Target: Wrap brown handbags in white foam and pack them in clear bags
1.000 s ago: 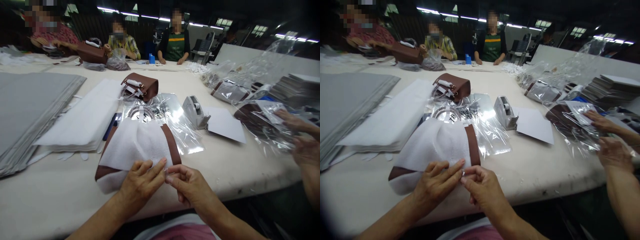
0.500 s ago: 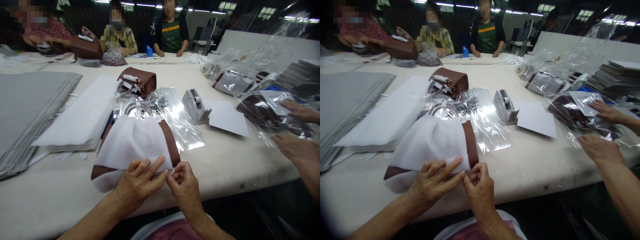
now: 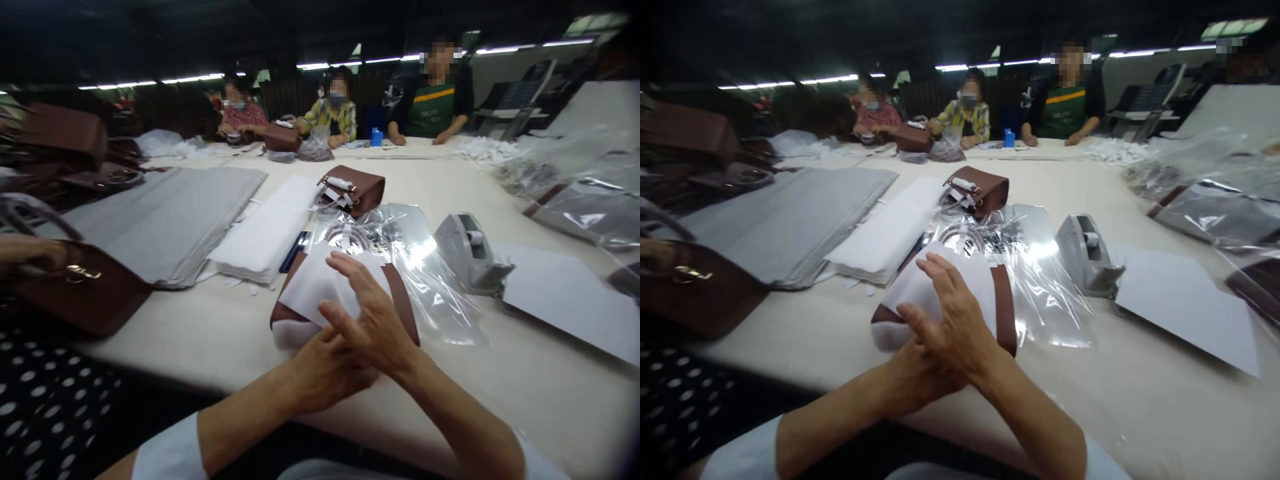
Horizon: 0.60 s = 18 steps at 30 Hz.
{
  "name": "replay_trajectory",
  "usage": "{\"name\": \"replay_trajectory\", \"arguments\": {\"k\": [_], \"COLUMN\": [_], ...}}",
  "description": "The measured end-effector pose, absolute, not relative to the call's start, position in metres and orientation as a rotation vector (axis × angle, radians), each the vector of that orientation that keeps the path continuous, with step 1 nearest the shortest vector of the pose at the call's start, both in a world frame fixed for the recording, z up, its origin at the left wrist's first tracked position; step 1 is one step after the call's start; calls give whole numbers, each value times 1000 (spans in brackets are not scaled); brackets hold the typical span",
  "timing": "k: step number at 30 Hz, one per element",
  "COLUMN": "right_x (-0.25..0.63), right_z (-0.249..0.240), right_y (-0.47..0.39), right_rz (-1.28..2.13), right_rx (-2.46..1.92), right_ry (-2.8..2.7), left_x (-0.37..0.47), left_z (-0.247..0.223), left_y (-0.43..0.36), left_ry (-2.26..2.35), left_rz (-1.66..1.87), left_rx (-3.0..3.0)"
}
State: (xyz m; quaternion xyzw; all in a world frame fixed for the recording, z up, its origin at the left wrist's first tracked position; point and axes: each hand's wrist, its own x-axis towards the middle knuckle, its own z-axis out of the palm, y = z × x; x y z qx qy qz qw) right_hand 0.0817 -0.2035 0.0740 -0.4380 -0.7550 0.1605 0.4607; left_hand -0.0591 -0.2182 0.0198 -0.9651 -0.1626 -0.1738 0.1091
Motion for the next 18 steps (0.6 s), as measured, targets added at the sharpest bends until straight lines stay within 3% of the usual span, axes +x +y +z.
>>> {"name": "replay_trajectory", "arguments": {"k": [2, 5, 9, 18], "right_x": [62, 47, 39, 42], "right_z": [66, 49, 47, 65], "right_y": [-181, -170, -177, -180], "right_rz": [405, 255, 36, -95], "right_rx": [-1120, -1216, -1297, -1294], "right_ry": [-1995, -2150, -2287, -2537], "left_x": [-80, -116, -142, -138], "left_z": [22, 20, 13, 29], "left_y": [-227, -238, -236, -210], "left_ry": [-563, -1127, -1719, -1506], "left_rz": [-756, -1229, -1306, -1397], "left_rx": [-2762, -2434, -2306, -2769]}}
